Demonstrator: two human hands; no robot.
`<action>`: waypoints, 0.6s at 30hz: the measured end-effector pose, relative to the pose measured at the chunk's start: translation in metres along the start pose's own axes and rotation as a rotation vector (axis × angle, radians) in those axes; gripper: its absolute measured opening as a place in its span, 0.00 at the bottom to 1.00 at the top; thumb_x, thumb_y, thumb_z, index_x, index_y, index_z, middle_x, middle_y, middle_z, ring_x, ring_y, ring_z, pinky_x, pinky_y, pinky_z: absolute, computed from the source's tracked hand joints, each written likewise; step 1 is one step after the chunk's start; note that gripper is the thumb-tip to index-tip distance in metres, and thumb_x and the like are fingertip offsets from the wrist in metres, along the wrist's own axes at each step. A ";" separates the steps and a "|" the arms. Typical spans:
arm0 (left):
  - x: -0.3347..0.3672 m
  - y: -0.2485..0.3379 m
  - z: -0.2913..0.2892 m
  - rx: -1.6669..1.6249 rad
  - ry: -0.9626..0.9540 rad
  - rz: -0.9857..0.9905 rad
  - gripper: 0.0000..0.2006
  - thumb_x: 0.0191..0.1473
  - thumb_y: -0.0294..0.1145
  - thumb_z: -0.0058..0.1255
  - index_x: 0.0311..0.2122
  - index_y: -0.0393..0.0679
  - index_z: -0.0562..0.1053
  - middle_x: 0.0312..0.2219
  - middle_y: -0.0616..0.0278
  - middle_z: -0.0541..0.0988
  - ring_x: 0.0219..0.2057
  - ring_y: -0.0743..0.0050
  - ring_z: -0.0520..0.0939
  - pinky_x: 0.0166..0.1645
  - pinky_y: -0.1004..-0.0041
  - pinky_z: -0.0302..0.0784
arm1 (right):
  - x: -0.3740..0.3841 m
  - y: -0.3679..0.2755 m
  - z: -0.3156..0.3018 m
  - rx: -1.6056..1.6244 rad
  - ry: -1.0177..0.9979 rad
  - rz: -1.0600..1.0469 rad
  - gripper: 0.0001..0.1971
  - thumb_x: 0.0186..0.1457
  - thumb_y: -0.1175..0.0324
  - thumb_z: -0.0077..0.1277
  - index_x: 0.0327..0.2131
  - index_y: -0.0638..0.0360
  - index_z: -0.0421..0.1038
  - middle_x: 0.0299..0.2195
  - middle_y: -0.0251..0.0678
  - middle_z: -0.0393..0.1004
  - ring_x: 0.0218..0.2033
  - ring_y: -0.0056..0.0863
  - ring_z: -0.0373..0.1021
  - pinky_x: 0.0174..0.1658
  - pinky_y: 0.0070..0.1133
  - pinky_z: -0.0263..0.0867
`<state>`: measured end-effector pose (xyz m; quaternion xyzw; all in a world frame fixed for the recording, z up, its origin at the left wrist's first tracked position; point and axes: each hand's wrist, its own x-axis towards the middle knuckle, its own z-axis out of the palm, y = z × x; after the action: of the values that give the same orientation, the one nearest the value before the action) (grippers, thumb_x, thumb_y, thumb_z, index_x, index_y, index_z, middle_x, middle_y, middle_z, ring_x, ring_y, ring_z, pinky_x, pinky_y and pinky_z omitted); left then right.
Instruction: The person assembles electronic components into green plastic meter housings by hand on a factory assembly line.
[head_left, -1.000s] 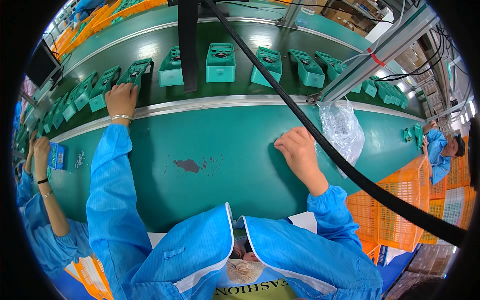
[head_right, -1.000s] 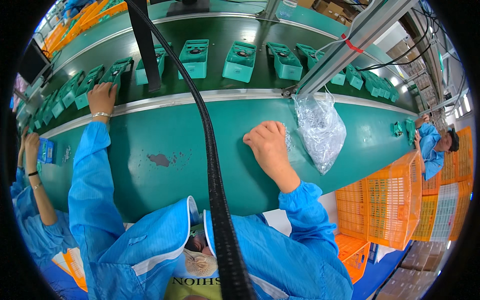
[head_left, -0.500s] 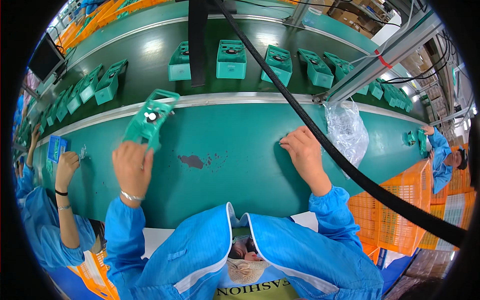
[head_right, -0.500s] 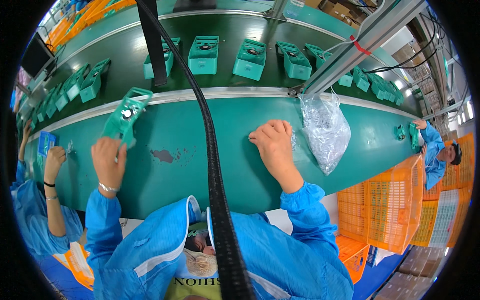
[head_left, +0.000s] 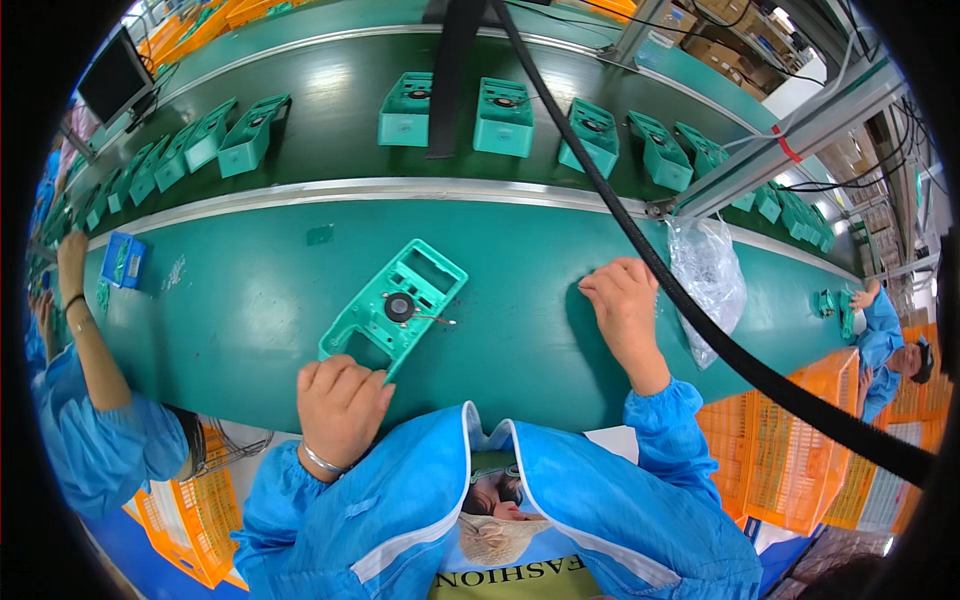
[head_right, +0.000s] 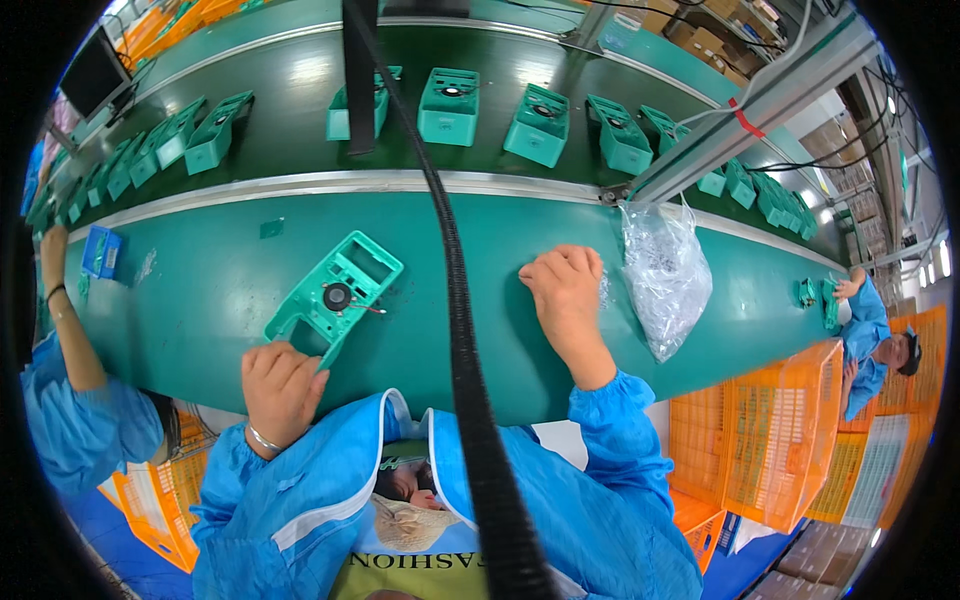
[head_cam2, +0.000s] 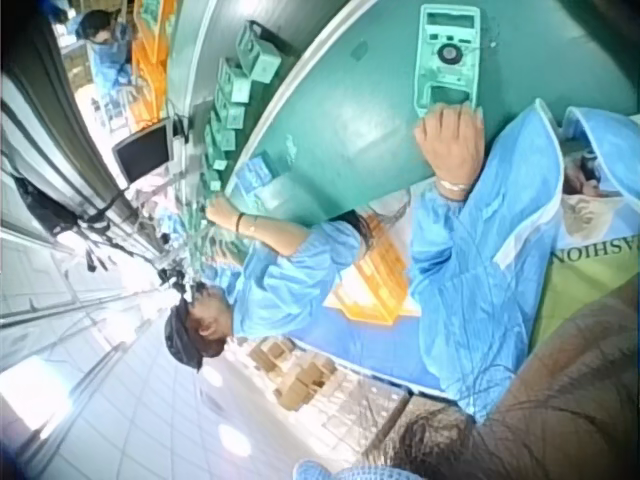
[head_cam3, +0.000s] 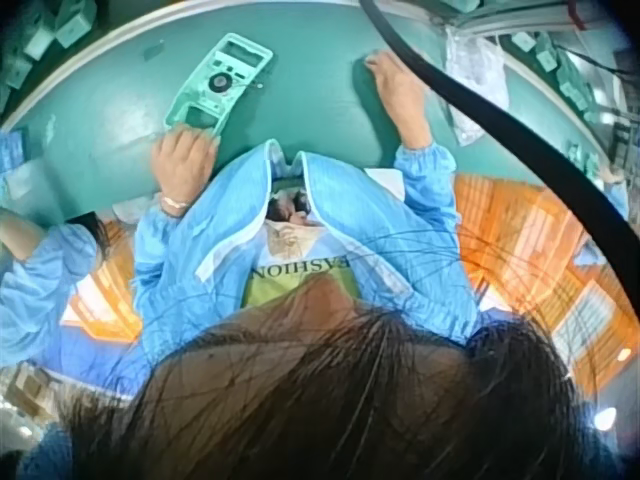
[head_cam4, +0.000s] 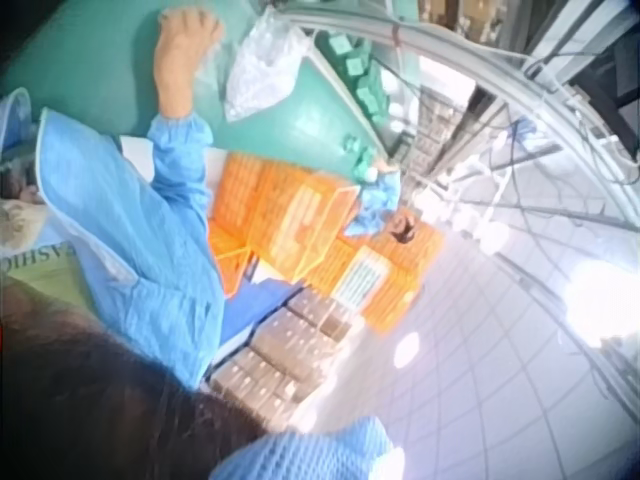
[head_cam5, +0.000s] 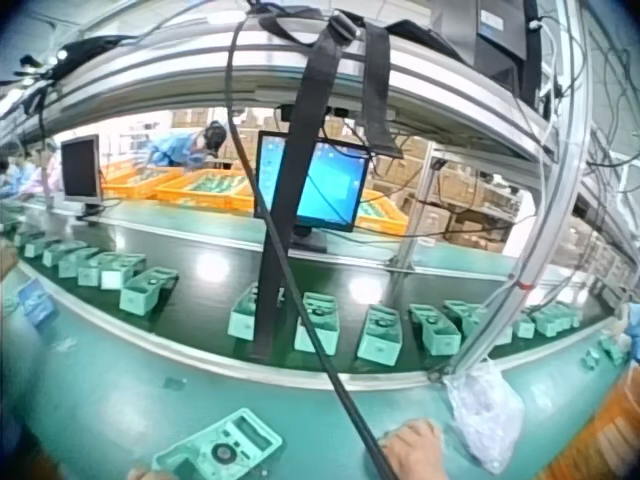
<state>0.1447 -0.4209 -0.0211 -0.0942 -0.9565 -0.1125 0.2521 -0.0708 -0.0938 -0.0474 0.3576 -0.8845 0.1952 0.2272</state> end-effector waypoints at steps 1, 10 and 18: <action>-0.002 0.001 0.002 -0.020 0.000 0.025 0.09 0.46 0.32 0.64 0.34 0.45 0.78 0.30 0.65 0.78 0.38 0.59 0.79 0.43 0.59 0.68 | 0.000 -0.001 0.001 -0.011 0.016 -0.017 0.08 0.42 0.75 0.64 0.28 0.51 0.77 0.30 0.27 0.75 0.41 0.35 0.71 0.52 0.36 0.61; -0.018 0.012 0.005 -0.042 0.035 0.122 0.12 0.46 0.36 0.66 0.38 0.49 0.79 0.32 0.69 0.78 0.40 0.68 0.79 0.43 0.64 0.68 | 0.027 -0.048 -0.005 0.214 -0.045 0.011 0.08 0.43 0.74 0.66 0.29 0.51 0.79 0.31 0.28 0.77 0.43 0.35 0.71 0.53 0.36 0.60; -0.020 0.012 0.001 -0.085 -0.014 0.155 0.14 0.44 0.34 0.61 0.39 0.46 0.80 0.30 0.69 0.76 0.39 0.68 0.79 0.40 0.66 0.68 | 0.067 -0.133 0.040 0.588 -0.180 0.004 0.04 0.48 0.71 0.66 0.29 0.53 0.81 0.31 0.27 0.77 0.43 0.34 0.69 0.53 0.34 0.59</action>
<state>0.1640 -0.4113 -0.0295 -0.1792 -0.9424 -0.1324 0.2493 -0.0284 -0.2394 -0.0192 0.4223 -0.8073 0.4107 0.0344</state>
